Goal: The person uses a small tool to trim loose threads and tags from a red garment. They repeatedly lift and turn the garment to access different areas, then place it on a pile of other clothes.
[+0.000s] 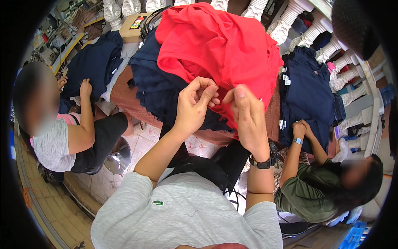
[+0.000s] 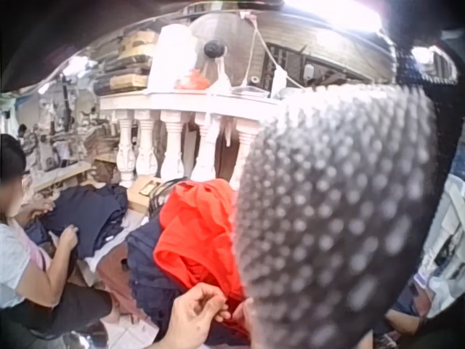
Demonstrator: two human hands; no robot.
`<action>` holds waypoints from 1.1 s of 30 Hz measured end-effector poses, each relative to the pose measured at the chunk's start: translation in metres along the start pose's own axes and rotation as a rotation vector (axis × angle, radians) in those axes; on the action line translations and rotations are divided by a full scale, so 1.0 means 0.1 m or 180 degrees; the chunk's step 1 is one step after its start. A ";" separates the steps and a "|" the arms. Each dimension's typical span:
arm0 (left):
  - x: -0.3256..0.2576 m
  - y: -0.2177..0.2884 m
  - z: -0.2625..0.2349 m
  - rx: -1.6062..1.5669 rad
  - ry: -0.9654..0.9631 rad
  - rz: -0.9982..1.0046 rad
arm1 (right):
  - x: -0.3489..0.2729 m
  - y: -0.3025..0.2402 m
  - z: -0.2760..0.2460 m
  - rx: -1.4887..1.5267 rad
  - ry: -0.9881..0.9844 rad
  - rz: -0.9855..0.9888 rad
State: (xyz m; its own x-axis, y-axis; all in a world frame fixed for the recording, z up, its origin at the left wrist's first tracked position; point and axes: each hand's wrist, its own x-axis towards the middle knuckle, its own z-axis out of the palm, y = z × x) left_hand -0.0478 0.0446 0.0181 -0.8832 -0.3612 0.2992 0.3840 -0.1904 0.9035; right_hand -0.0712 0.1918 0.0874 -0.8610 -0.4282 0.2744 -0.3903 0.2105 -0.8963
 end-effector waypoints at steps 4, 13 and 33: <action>-0.02 -0.01 0.00 0.0495 0.0145 0.0469 | 0.03 0.07 0.08 -0.0385 -0.0401 -0.0164; 0.01 -0.04 -0.02 0.1548 0.0282 0.1401 | 0.14 0.18 0.18 -0.0646 -0.0096 -0.0255; 0.01 0.04 -0.06 0.1987 0.0201 0.1831 | 0.26 0.24 0.19 -0.0218 -0.0158 -0.0173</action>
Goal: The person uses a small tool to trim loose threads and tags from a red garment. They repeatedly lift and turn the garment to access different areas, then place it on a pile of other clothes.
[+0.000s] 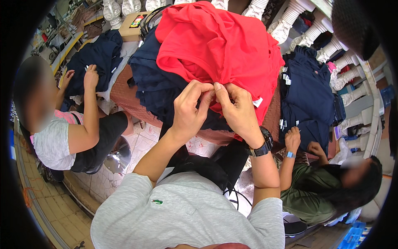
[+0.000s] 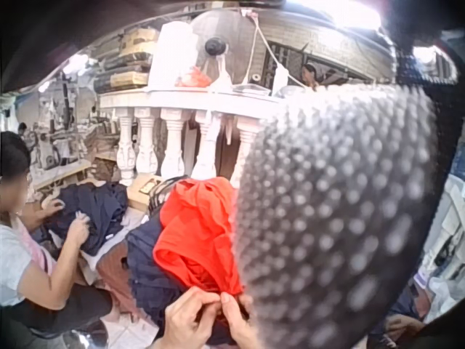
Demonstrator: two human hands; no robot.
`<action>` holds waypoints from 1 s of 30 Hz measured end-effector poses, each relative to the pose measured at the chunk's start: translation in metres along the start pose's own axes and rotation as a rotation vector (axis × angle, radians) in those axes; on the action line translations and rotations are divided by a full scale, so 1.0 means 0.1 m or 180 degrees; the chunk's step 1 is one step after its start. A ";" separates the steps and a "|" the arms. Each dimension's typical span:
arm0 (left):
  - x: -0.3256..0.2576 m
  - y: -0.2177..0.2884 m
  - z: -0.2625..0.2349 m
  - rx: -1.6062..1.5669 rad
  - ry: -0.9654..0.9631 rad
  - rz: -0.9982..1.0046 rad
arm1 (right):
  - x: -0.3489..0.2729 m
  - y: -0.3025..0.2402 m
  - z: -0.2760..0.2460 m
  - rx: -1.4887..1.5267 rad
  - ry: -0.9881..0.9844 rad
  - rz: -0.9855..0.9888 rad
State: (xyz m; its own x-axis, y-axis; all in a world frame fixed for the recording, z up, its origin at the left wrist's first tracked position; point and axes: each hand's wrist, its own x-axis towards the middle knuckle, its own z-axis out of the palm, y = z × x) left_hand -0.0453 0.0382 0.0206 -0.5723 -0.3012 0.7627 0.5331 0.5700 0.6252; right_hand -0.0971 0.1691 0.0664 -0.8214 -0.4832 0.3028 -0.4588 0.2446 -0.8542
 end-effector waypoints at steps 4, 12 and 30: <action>-0.01 0.01 0.01 -0.0024 0.0018 0.0061 | -0.01 0.00 0.01 -0.0046 0.0011 0.0074; 0.24 0.06 -0.53 0.0340 -0.1211 0.0204 | -0.18 -0.23 -0.36 -0.0488 0.0501 -0.0213; 0.66 0.05 0.06 -0.0016 -0.0218 0.1071 | 0.11 0.03 -0.40 0.0078 0.0824 -0.0923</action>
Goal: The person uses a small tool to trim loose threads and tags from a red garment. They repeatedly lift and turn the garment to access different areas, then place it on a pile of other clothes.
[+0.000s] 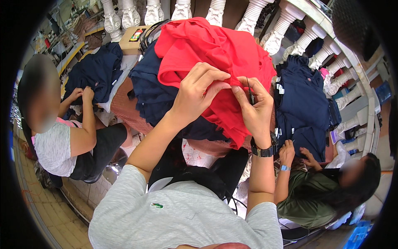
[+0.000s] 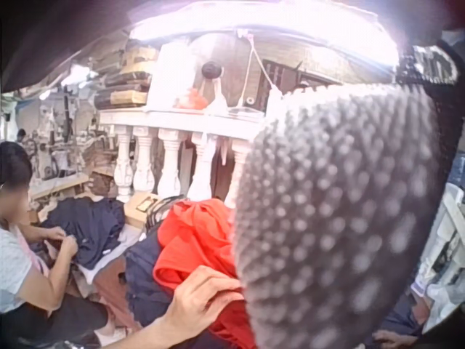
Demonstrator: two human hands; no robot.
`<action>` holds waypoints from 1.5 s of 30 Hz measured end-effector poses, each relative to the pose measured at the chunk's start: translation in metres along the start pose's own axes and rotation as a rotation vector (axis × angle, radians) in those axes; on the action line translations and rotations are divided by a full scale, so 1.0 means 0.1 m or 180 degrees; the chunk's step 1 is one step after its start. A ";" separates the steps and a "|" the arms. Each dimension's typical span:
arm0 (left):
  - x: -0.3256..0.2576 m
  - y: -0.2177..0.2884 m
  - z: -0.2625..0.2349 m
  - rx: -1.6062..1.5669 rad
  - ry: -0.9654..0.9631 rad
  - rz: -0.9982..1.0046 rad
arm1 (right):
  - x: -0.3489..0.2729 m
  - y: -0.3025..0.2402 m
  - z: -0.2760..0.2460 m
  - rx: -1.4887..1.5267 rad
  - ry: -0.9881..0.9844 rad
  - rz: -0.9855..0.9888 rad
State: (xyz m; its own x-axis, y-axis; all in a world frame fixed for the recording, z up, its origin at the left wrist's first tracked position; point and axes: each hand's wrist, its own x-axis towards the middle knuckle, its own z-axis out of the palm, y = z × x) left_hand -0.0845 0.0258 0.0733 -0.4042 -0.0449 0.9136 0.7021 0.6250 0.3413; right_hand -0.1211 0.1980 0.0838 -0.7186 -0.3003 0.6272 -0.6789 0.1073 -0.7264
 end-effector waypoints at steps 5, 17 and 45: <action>-0.01 -0.08 0.12 -0.0280 -0.0039 -0.0263 | -0.01 0.05 -0.01 -0.0013 -0.0028 -0.0136; -0.03 0.01 0.08 -0.0344 -0.0001 -0.0586 | -0.03 0.10 -0.01 0.0136 0.0029 0.0020; 0.14 -0.27 -0.12 0.0900 -0.0398 0.0465 | 0.03 0.05 -0.07 0.0860 -0.0123 0.0718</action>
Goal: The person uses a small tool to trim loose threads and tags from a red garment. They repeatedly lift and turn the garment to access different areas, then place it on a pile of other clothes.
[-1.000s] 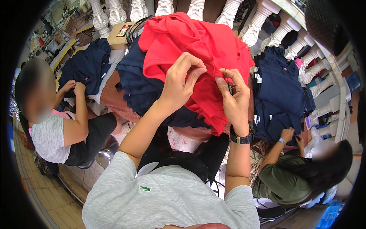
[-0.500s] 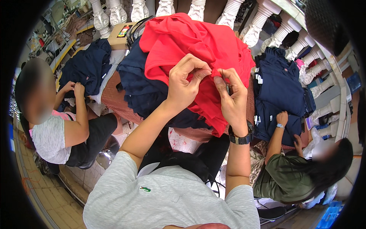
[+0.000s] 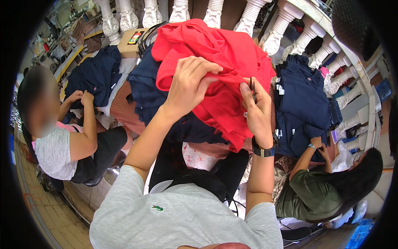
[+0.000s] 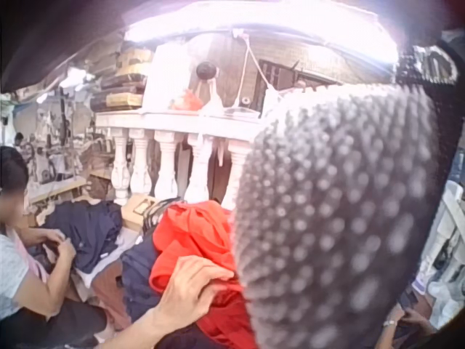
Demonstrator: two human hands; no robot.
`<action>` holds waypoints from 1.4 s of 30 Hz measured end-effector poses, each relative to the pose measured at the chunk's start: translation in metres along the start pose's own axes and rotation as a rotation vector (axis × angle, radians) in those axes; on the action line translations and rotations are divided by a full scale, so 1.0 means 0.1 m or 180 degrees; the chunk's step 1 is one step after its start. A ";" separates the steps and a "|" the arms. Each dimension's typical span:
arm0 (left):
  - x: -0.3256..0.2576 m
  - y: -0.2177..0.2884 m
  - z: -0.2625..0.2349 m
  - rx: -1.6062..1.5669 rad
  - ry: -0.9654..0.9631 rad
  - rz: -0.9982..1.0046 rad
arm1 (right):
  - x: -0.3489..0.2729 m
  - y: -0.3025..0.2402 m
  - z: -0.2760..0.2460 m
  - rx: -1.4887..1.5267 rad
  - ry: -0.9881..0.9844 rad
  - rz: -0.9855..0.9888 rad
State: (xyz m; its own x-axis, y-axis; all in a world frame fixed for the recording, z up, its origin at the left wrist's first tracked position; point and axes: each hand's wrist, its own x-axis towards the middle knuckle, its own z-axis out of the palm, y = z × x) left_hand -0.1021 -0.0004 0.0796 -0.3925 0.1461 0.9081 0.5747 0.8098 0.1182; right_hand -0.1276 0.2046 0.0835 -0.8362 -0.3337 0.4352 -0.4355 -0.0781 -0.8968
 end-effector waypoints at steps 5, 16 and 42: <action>0.17 -0.08 -0.12 -0.1303 -0.0139 -0.0404 | 0.04 -0.10 0.00 -0.0522 -0.0056 -0.0763; 0.17 0.30 0.14 -0.1182 0.0390 -0.0575 | 0.11 -0.04 -0.03 0.0098 0.0039 0.0346; 0.04 0.28 0.25 -0.1791 0.0393 -0.0913 | 0.07 0.00 0.01 -0.0447 0.0031 -0.0015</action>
State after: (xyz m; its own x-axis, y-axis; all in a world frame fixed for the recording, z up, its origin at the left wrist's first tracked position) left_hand -0.1056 0.0370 0.0761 -0.5203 -0.1258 0.8447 0.7612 0.3801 0.5254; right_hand -0.1329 0.2016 0.0863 -0.8370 -0.3244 0.4407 -0.4812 0.0529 -0.8750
